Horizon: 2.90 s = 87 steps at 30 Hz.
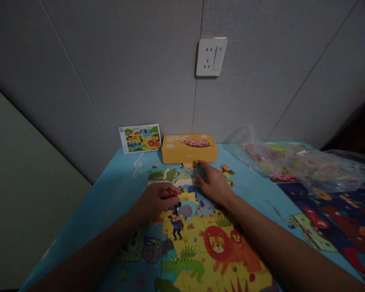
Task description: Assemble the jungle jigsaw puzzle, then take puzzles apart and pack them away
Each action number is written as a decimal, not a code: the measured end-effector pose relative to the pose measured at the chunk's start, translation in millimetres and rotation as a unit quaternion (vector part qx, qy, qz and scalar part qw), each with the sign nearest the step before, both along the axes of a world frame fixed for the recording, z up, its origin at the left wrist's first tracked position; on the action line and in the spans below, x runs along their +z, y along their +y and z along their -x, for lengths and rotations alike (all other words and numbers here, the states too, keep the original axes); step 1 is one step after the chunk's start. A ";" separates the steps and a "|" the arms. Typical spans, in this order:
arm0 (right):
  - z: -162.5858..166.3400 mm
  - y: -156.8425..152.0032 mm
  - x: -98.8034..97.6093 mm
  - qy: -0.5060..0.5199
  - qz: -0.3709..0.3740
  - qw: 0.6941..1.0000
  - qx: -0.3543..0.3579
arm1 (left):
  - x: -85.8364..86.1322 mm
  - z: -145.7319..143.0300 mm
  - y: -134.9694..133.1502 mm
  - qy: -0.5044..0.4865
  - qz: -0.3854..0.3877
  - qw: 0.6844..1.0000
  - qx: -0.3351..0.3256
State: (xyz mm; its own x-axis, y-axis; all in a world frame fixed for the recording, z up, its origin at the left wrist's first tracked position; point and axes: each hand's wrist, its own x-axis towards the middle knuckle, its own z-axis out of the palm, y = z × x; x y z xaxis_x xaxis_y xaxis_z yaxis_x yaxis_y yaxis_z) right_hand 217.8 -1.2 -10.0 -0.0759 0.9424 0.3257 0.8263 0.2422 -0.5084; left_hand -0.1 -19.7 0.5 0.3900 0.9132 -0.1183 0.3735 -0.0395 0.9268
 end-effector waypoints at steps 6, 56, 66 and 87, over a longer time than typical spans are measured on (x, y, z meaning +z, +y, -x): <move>-2.8 1.9 -3.7 -0.029 -0.056 0.998 0.029 | 23.0 36.3 13.9 0.025 0.069 0.990 -0.120; -0.4 0.3 -5.6 -0.043 -0.041 0.997 0.052 | 33.1 58.7 16.5 0.276 0.232 0.902 -0.238; -2.1 0.9 -7.6 -0.040 -0.043 0.996 0.061 | 40.7 67.9 23.6 0.158 0.178 0.948 -0.209; -85.9 6.5 50.0 -0.220 0.122 0.943 -0.217 | -6.3 30.7 14.8 0.170 -0.276 0.923 -0.210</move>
